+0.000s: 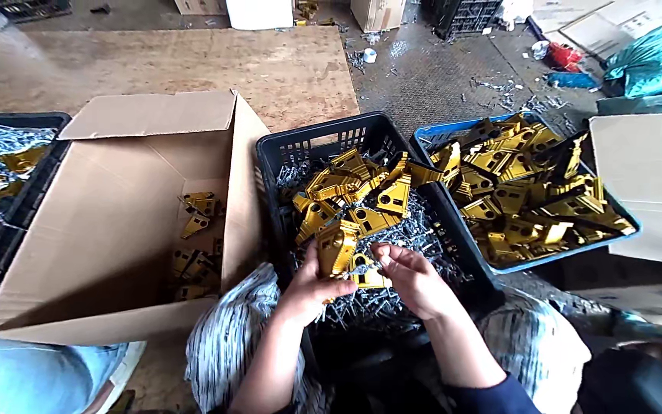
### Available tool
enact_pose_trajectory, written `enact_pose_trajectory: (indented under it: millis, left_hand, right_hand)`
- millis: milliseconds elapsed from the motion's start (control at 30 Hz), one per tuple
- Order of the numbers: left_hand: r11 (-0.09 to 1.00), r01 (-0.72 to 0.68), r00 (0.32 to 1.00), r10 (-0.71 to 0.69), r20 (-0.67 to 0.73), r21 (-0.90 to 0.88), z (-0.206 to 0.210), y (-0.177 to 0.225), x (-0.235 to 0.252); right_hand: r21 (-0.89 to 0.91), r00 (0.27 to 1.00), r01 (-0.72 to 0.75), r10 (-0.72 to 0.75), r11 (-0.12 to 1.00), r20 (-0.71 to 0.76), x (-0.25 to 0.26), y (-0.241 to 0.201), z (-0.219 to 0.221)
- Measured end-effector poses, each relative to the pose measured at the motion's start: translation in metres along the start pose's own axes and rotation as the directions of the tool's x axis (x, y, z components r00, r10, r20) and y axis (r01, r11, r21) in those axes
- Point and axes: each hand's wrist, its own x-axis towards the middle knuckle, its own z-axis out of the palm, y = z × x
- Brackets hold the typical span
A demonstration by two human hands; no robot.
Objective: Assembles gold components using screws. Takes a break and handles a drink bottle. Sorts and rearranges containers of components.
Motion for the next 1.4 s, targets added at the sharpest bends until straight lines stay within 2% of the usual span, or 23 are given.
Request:
enact_pose_trajectory:
  millis: [100,200,267,433,533,600,667,800,867,933,1000,1133,1233,1333,1400]
  left_hand:
    - [0.998,-0.041,0.999,0.043,-0.029,0.055,0.003,-0.004,0.0]
    - [0.968,-0.074,0.993,0.093,-0.066,0.238,0.001,-0.004,0.001]
    - [0.953,-0.079,0.994,0.098,-0.052,0.291,0.001,-0.005,0.001]
    - [0.973,-0.058,0.997,0.067,-0.031,0.225,0.002,-0.009,-0.001]
    - [0.976,-0.054,0.999,0.053,0.01,0.211,0.004,-0.012,-0.001]
    - [0.979,-0.044,0.999,0.042,0.014,0.199,0.005,-0.014,-0.002]
    - [0.977,-0.039,0.999,0.043,-0.015,0.209,0.006,-0.012,-0.002]
    - [0.907,0.03,0.986,0.043,-0.163,0.42,0.005,-0.015,-0.002]
    - [0.86,0.072,0.977,0.041,-0.209,0.506,0.004,-0.017,0.001]
    - [0.829,0.111,0.976,0.013,-0.217,0.549,0.005,-0.016,0.001]
    - [0.83,0.13,0.977,-0.013,-0.214,0.542,0.006,-0.015,0.0]
    - [0.818,0.133,0.979,-0.02,-0.203,0.56,0.006,-0.018,0.001]
    - [0.845,0.127,0.976,-0.012,-0.219,0.519,0.008,-0.019,0.001]
    - [0.932,0.097,0.975,-0.018,-0.223,0.35,0.01,-0.023,0.002]
    - [0.965,0.077,0.984,-0.033,-0.176,0.252,0.01,-0.025,0.002]
  right_hand:
    - [-0.043,0.999,0.03,-0.031,0.999,-0.018,0.0,0.003,-0.001]
    - [-0.135,0.995,0.099,-0.101,0.986,-0.014,-0.002,0.007,-0.003]
    - [-0.175,0.988,0.151,-0.152,0.973,0.007,-0.004,0.008,-0.003]
    - [-0.309,0.93,0.368,-0.349,0.877,0.116,-0.003,0.015,-0.005]
    - [-0.526,0.895,0.412,-0.439,0.745,0.08,-0.002,0.022,-0.002]
    - [-0.585,0.881,0.415,-0.469,0.697,0.067,-0.002,0.024,-0.003]
    - [-0.572,0.905,0.37,-0.423,0.732,0.044,-0.002,0.024,-0.007]
    - [-0.523,0.971,0.221,-0.238,0.823,0.036,-0.002,0.041,-0.015]
    - [-0.444,0.962,0.237,-0.273,0.864,-0.017,-0.003,0.051,-0.014]
    - [-0.309,0.946,0.21,-0.273,0.927,-0.175,-0.006,0.051,-0.011]
    - [-0.252,0.919,0.161,-0.238,0.954,-0.316,-0.006,0.051,-0.012]
    - [-0.427,0.868,0.064,-0.262,0.902,-0.422,-0.003,0.055,-0.02]
    - [-0.539,0.859,0.068,-0.324,0.839,-0.396,-0.001,0.059,-0.024]
    - [-0.395,0.94,0.17,-0.27,0.903,-0.211,-0.005,0.058,-0.018]
    - [-0.26,0.953,0.255,-0.288,0.931,-0.099,-0.005,0.062,-0.008]
